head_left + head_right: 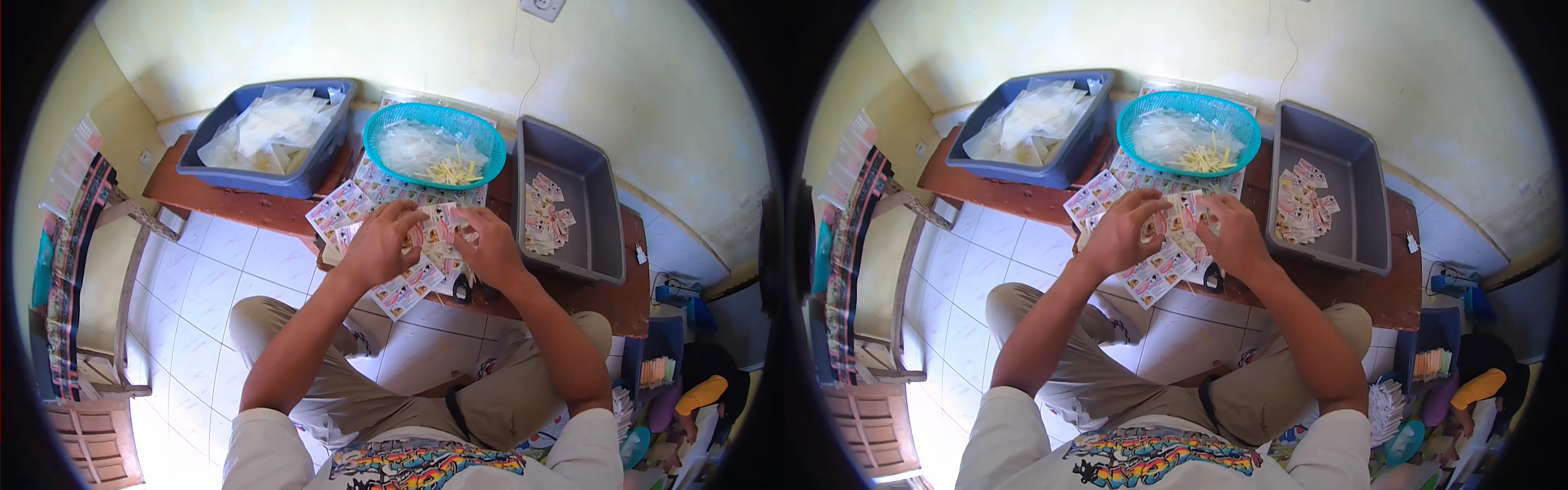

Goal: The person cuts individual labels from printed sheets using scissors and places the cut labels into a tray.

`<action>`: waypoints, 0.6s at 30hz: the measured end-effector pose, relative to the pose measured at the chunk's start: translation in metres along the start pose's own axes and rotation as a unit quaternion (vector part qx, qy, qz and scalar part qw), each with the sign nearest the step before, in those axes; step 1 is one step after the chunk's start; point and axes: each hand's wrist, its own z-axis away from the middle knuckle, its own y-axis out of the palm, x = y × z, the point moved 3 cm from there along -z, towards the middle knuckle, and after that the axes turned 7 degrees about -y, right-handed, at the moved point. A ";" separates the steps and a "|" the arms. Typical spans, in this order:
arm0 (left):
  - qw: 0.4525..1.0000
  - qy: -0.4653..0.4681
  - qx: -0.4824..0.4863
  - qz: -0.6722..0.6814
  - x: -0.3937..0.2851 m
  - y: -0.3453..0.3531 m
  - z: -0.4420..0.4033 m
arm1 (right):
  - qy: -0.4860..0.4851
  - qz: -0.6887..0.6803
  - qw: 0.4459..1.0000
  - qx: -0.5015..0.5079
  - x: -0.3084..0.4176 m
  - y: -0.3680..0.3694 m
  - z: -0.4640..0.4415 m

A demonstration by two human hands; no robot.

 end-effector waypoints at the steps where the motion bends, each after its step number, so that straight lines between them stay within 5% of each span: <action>1: 1.000 0.005 -0.001 -0.005 -0.004 -0.002 -0.003 | -0.014 -0.006 1.000 -0.005 0.001 -0.003 0.001; 14: 1.000 -0.005 -0.010 0.008 -0.010 0.029 0.019 | 0.023 -0.030 0.999 -0.012 0.003 -0.018 0.045; 18: 1.000 -0.016 -0.017 0.005 0.010 0.047 0.021 | 0.122 0.014 0.988 0.090 -0.006 -0.008 0.060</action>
